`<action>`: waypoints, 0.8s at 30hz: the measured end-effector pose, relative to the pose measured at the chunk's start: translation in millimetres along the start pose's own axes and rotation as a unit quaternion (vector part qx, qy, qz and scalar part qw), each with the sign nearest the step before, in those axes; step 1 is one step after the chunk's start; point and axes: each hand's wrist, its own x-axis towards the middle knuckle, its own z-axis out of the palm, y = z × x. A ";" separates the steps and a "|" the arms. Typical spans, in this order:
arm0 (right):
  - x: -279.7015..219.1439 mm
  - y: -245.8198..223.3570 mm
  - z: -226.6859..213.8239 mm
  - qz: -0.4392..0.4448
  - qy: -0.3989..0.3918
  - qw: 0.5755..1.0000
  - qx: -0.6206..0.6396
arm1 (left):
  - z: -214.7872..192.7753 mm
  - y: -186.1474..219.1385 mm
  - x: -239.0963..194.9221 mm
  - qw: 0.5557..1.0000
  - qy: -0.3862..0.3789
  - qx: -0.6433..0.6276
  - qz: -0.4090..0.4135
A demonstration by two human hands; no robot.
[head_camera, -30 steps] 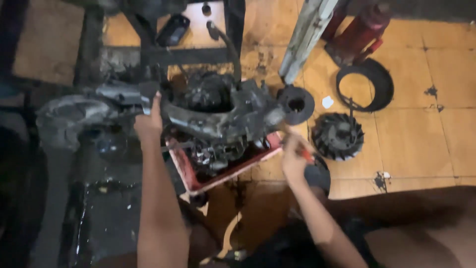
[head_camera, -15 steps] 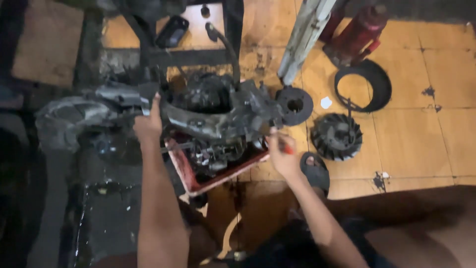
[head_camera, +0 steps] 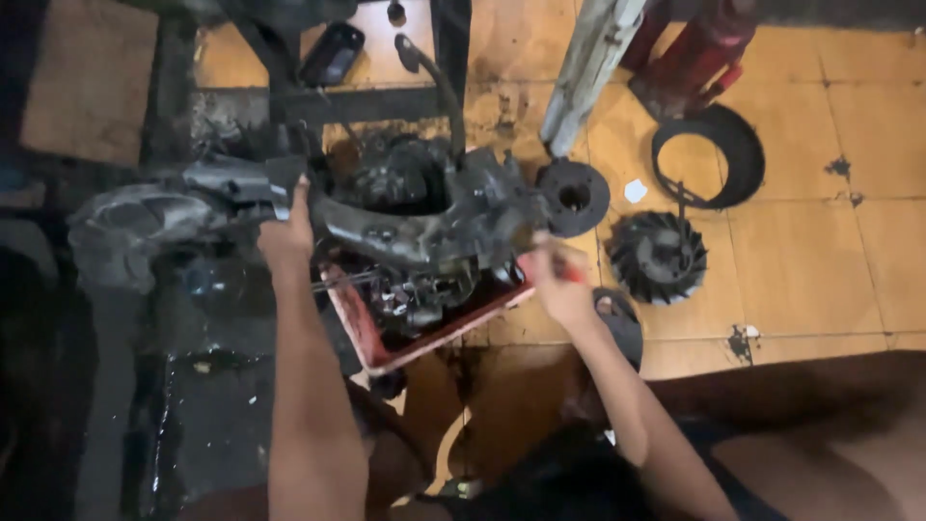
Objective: The person pours liquid from a plastic bottle onto a large engine part and scrubs it with a brush. They then use a hammer to tap the part while continuing to scrub with the brush over a red tray.
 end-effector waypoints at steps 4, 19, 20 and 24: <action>19.8 -41.4 -1.0 -0.040 -0.113 0.992 -0.045 | -11.3 23.7 -19.8 1.000 -0.012 -0.026 0.013; 15.5 -68.4 -14.1 -0.071 -0.159 0.983 -0.056 | -13.0 18.2 -20.1 1.000 -0.013 -0.023 0.001; 20.3 -61.4 -18.5 -0.086 -0.075 0.991 -0.065 | -14.9 24.1 -21.4 1.000 -0.016 -0.018 -0.001; -9.7 -51.6 -15.6 -0.061 -0.076 0.994 -0.053 | -14.5 13.6 -28.7 1.000 -0.007 -0.021 0.001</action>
